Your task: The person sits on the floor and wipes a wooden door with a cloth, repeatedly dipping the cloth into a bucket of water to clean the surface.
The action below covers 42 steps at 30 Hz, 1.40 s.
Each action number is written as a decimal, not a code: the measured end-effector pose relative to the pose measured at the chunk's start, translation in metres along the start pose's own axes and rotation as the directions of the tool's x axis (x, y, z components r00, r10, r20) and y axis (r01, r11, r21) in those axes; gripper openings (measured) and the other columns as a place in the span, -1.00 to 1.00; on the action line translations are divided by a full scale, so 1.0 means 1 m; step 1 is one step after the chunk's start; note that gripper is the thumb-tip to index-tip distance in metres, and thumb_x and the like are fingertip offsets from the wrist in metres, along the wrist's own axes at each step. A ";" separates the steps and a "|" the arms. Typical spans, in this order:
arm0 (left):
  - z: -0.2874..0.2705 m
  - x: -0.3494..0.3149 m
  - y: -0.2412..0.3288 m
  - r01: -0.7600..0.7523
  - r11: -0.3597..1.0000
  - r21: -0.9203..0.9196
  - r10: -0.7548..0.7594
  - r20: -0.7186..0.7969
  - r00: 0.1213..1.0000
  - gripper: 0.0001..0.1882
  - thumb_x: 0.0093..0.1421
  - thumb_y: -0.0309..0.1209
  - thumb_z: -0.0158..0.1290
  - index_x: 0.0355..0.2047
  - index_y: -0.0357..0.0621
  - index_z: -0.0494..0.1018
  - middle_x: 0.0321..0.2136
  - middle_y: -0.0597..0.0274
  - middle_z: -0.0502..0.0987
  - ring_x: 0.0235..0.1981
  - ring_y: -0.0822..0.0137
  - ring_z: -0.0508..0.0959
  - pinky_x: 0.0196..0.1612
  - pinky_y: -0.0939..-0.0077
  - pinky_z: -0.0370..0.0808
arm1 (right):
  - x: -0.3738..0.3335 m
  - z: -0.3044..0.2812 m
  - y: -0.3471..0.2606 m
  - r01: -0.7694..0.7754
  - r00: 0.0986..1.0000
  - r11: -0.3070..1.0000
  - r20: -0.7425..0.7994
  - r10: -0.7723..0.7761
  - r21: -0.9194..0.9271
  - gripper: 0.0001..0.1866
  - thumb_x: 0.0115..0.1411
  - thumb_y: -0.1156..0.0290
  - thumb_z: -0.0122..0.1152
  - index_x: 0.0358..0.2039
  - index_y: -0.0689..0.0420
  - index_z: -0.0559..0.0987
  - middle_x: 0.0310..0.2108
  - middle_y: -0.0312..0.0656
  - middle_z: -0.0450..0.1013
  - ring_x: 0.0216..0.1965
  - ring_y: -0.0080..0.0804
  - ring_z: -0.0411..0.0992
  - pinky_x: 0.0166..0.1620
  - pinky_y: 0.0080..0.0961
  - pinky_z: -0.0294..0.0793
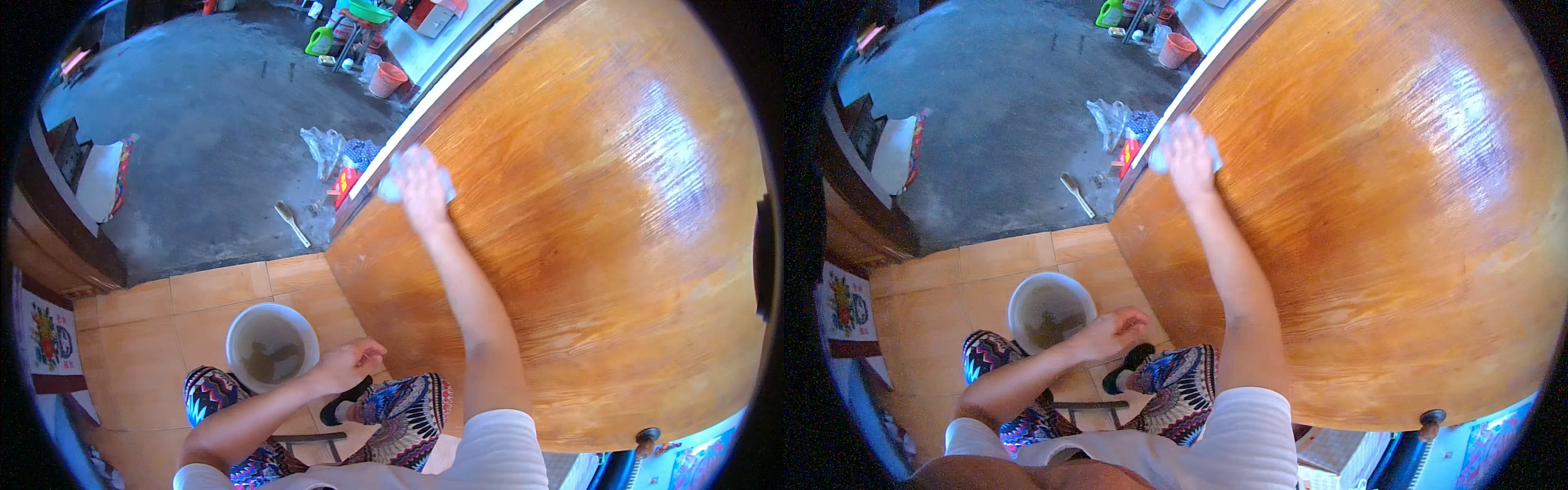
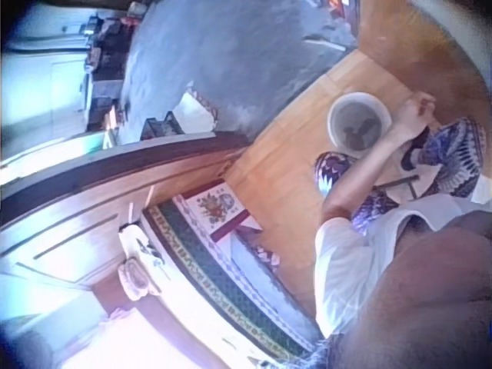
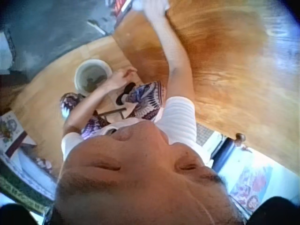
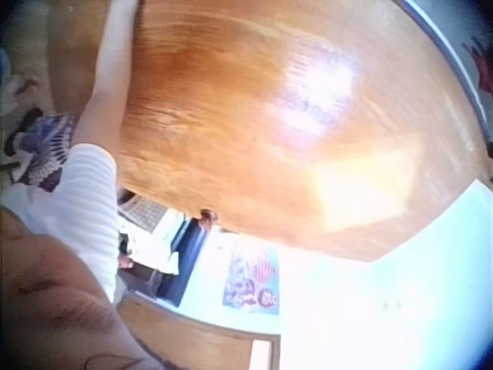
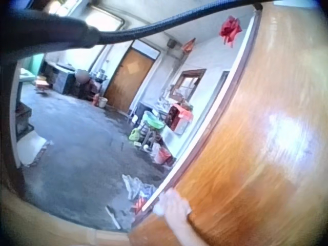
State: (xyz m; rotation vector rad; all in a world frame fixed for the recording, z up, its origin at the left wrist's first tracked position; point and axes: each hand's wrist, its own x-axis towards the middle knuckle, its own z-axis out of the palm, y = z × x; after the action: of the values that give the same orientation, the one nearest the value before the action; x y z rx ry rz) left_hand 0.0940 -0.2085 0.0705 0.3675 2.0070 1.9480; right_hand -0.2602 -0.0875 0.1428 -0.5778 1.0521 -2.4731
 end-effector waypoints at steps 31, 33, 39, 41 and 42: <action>-0.009 0.013 -0.005 -0.070 0.997 -0.009 0.068 -0.141 0.988 -0.73 0.42 -0.28 0.01 -0.01 -0.18 0.48 -0.22 0.09 0.62 -0.18 0.28 0.63 -0.09 0.34 0.56 | -0.071 -0.009 0.017 0.427 0.836 -0.875 0.467 0.288 -0.226 -0.59 0.29 0.30 -0.05 0.14 -0.08 0.51 0.28 -0.22 0.37 0.39 -0.27 0.19 0.44 -0.15 0.04; -0.001 0.013 -0.003 -0.117 0.993 0.005 0.116 -0.135 0.984 -0.73 0.42 -0.28 0.01 -0.01 -0.18 0.48 -0.21 0.06 0.62 -0.17 0.24 0.64 -0.09 0.32 0.56 | -0.097 -0.005 -0.017 0.479 0.823 -0.859 0.432 0.370 -0.178 -0.61 0.24 0.33 0.02 0.08 -0.11 0.56 0.20 -0.25 0.46 0.36 -0.28 0.25 0.42 -0.18 0.09; 0.016 0.015 0.010 -0.171 0.979 0.107 0.178 -0.057 0.982 -0.75 0.39 -0.30 0.02 -0.03 -0.16 0.49 -0.19 0.03 0.63 -0.16 0.16 0.65 -0.10 0.29 0.56 | -0.060 0.143 -0.197 0.114 0.761 -0.989 0.649 0.025 -0.095 -0.42 0.17 0.44 0.19 0.25 -0.14 0.46 0.19 -0.19 0.45 0.35 -0.09 0.26 0.32 -0.02 0.16; 0.012 0.009 0.023 -0.197 0.977 0.087 0.204 -0.075 0.976 -0.75 0.39 -0.31 0.02 -0.03 -0.15 0.49 -0.18 0.03 0.63 -0.15 0.14 0.65 -0.11 0.27 0.56 | -0.036 0.196 -0.237 -0.072 0.657 -0.996 0.749 -0.085 -0.050 -0.29 0.05 0.40 0.34 0.27 -0.18 0.43 0.21 -0.26 0.44 0.35 -0.12 0.26 0.32 -0.03 0.20; 0.011 0.008 0.027 -0.220 0.972 0.087 0.228 -0.092 0.969 -0.74 0.38 -0.29 0.03 -0.02 -0.14 0.49 -0.17 0.03 0.63 -0.15 0.13 0.65 -0.11 0.25 0.56 | -0.027 0.205 -0.257 -0.169 0.624 -0.986 0.774 -0.110 -0.003 -0.24 0.00 0.38 0.40 0.27 -0.19 0.42 0.21 -0.29 0.44 0.34 -0.13 0.27 0.32 -0.04 0.22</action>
State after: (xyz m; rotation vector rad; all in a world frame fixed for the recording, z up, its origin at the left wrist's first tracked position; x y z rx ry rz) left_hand 0.0896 -0.1945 0.0970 0.5464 2.1927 2.0633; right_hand -0.1821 -0.0283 0.4575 0.6038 -1.6435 -0.6253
